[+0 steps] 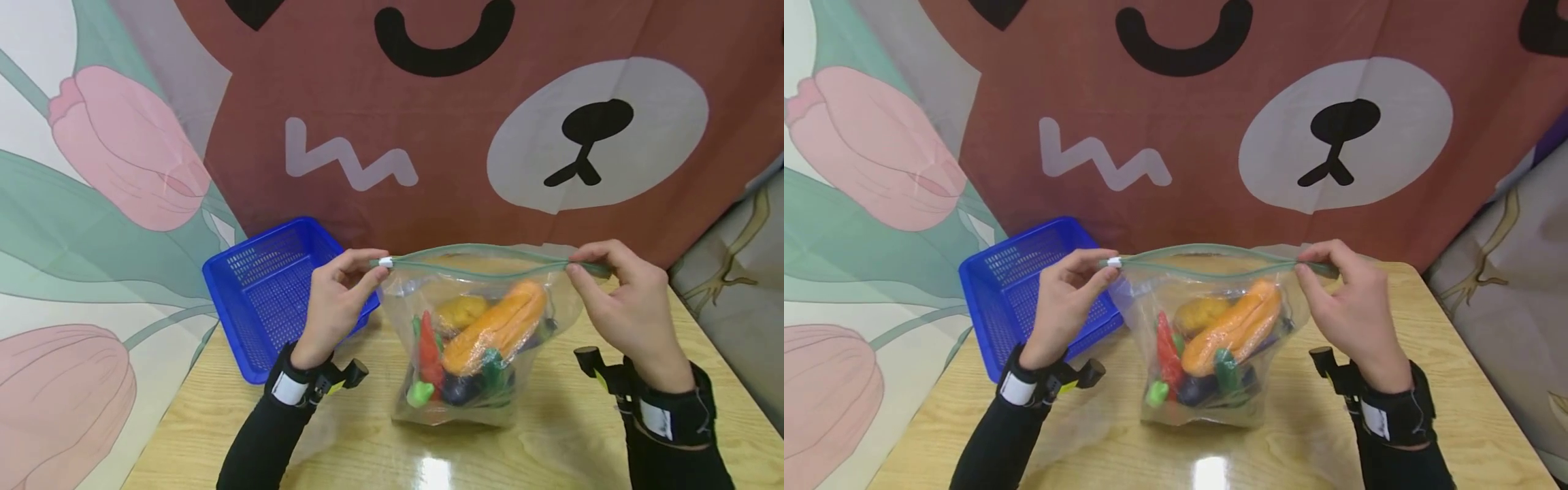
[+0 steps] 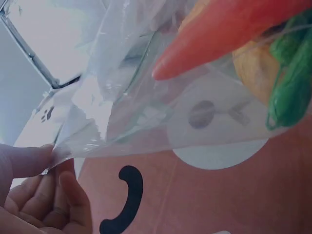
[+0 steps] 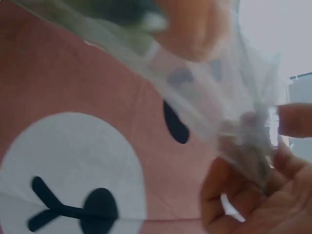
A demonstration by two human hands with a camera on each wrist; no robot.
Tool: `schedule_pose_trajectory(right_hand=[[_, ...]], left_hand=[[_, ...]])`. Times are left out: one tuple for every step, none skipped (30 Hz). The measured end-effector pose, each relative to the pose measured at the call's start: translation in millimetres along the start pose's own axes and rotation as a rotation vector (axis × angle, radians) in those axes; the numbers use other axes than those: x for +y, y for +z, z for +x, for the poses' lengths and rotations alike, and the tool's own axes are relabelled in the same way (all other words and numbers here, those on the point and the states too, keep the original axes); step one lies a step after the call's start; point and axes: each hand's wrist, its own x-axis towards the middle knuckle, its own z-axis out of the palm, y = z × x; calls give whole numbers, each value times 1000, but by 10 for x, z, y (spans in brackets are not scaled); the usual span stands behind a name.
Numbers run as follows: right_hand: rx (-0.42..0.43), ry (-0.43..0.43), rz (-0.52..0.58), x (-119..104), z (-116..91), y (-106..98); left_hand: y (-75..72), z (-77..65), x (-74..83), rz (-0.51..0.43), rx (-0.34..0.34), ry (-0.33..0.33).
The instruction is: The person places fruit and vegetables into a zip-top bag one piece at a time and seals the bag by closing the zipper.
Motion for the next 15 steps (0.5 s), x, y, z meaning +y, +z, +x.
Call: schedule_pose_trajectory(right_hand=[[-14,-16,-51,-30,10,-3],[-28,-35,-104,-66,21,-7],[-36,-58,-151,-107,30,-9],[-40,-79,-185,-158,38,-8],[-36,-101,-204,-216,45,-1],[-20,-125,-213,-284,51,12],[-12,-149,-216,-365,51,28],[4,-171,-206,-458,51,56],[22,-194,-186,-558,48,93],[32,-225,-166,-660,45,136],[35,-262,-149,-763,40,183],[32,-301,-140,-863,36,233],[14,-339,-133,-954,36,283],[-4,-379,-131,-1036,39,339],[-36,-414,-136,-1106,47,391]], left_hand=[[13,-1,7,-15,9,11],[26,-5,17,-26,19,21],[39,-7,26,-34,30,31],[50,-8,30,-40,41,37],[60,-8,35,-48,49,43],[71,-6,39,-54,55,49],[79,-7,43,-63,58,53],[84,-10,46,-64,57,60],[91,-12,48,-63,55,69],[97,-13,48,-62,54,80],[103,-16,47,-61,53,92],[109,-19,49,-57,51,104],[118,-21,50,-52,51,115],[129,-23,51,-46,51,126],[142,-22,53,-46,51,135]])
